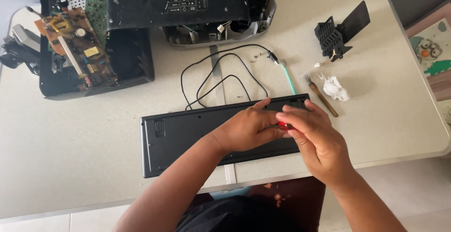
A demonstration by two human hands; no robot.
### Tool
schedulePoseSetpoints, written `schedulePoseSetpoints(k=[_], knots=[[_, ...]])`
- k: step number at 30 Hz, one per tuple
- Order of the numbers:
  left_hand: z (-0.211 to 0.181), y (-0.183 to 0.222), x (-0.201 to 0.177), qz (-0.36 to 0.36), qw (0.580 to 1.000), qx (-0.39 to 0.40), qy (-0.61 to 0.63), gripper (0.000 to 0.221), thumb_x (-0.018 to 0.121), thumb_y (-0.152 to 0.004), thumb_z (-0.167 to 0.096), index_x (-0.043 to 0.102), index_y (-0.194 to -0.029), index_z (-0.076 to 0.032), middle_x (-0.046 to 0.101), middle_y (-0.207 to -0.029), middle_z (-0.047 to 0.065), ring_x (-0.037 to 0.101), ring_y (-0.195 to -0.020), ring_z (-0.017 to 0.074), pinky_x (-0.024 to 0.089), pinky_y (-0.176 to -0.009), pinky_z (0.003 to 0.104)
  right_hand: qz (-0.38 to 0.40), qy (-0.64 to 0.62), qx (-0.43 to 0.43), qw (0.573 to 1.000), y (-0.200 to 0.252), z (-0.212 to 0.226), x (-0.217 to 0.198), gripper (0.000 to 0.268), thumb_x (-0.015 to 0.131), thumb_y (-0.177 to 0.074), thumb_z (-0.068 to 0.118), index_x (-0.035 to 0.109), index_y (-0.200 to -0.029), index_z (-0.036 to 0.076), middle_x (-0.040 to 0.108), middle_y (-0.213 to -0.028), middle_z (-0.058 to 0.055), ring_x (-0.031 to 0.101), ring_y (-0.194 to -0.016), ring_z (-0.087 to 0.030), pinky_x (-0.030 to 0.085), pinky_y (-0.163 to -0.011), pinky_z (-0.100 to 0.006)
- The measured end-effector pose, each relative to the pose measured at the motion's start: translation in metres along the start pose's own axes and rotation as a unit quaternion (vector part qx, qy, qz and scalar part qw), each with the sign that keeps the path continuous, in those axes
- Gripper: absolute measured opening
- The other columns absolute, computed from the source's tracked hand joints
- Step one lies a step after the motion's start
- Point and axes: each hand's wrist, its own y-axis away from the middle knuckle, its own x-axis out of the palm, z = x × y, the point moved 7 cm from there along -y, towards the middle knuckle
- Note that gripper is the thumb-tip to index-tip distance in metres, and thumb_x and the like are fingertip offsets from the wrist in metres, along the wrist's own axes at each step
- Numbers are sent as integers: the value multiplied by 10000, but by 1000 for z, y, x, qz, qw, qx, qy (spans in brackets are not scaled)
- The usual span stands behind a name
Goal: Removing screws from the back of a computer keyboard using a manual screwdriver
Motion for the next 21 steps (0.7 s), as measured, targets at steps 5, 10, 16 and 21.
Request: schedulePoseSetpoints(k=[5, 10, 16, 21], knots=[[16, 14, 10, -122, 988, -24, -96, 217, 766, -917, -321, 744, -1066, -165, 788, -916, 52, 745, -1027, 372, 481, -1089, 552, -51, 66, -14, 996, 6, -7, 3, 226, 646, -992, 79, 702, -1198, 4, 746, -1164, -105, 723, -1111, -286, 400, -1190, -455], [12, 15, 3, -195, 968, 0, -155, 253, 795, -901, -312, 767, -1105, -165, 794, -877, 67, 780, -913, 314, 532, -1090, 446, -89, 90, -6, 992, 4, -11, 5, 206, 686, -983, 97, 693, -1159, -8, 743, -1098, -93, 722, -983, -249, 441, -1165, -461], [-5, 1, -11, -124, 990, 41, -49, 203, 764, -929, -159, 740, -1113, -76, 788, -894, 140, 764, -917, 385, 447, -1144, 590, -106, 83, -6, 991, -4, -7, -1, 267, 729, -942, 71, 665, -1178, -38, 703, -1060, -126, 682, -922, -287, 509, -1070, -484], [-1, 3, -10, -60, 995, 60, -59, 116, 747, -930, -127, 730, -974, -21, 760, -866, 206, 732, -884, 457, 446, -1101, 641, 42, -243, 103, 964, -27, 5, 5, 430, 502, -1035, 275, 685, -1196, -79, 724, -1163, -202, 716, -1000, -253, 583, -891, -401]])
